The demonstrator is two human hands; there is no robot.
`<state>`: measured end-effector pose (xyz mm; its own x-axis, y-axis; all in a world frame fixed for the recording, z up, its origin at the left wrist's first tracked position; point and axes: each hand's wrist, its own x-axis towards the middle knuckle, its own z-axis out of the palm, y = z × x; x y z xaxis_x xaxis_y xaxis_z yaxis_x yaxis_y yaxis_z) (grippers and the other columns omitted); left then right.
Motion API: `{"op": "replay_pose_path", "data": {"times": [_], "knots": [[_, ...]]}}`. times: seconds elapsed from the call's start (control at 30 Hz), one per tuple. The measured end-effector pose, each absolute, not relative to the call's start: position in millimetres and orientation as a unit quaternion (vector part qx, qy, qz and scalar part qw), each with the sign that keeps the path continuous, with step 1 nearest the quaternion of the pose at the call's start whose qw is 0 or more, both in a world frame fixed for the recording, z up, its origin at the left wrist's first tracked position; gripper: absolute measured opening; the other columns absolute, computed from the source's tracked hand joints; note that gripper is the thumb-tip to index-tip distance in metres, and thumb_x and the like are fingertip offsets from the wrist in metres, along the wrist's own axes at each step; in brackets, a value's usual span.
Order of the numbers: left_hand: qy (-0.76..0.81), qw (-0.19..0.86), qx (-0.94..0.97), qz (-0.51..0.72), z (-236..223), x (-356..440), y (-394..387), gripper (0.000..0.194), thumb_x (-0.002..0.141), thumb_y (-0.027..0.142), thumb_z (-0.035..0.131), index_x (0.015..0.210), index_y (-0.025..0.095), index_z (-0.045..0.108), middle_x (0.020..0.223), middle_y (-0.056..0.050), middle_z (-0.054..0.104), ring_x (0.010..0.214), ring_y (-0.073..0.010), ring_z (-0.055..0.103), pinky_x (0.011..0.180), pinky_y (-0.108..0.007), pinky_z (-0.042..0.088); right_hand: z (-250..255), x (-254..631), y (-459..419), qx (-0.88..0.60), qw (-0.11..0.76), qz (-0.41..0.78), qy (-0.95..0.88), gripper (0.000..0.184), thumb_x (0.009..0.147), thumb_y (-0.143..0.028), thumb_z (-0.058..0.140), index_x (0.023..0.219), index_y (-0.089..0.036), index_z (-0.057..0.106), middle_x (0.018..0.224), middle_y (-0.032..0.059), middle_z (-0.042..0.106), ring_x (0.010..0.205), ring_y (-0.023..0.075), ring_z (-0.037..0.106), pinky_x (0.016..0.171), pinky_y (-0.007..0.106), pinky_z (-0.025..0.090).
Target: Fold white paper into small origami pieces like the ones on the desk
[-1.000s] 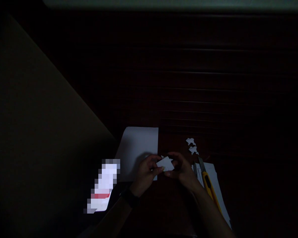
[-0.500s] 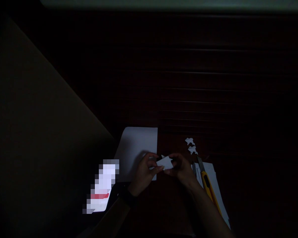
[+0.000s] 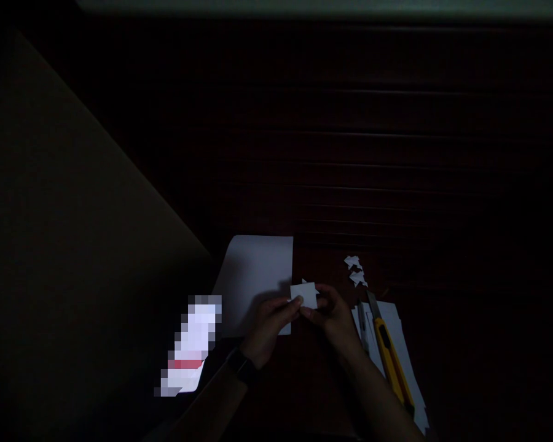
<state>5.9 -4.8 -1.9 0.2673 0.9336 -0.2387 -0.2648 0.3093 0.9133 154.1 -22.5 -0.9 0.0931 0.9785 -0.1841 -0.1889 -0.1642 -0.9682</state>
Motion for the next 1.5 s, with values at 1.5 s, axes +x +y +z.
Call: {"op": "replay_pose_path", "data": {"times": [1.5], "knots": [[0.395, 0.691, 0.532, 0.29, 11.2, -12.0, 10.0, 0.03, 0.074, 0.042, 0.06, 0.087, 0.015, 0.06, 0.068, -0.002, 0.061, 0.052, -0.0105, 0.056, 0.045, -0.02, 0.041, 25.4, 180.2, -22.2, -0.465, 0.3, 0.609, -0.568, 0.026, 0.068, -0.02, 0.067, 0.093, -0.024, 0.072, 0.094, 0.0034, 0.071, 0.092, 0.0253, 0.063, 0.082, 0.039, 0.047]]}}
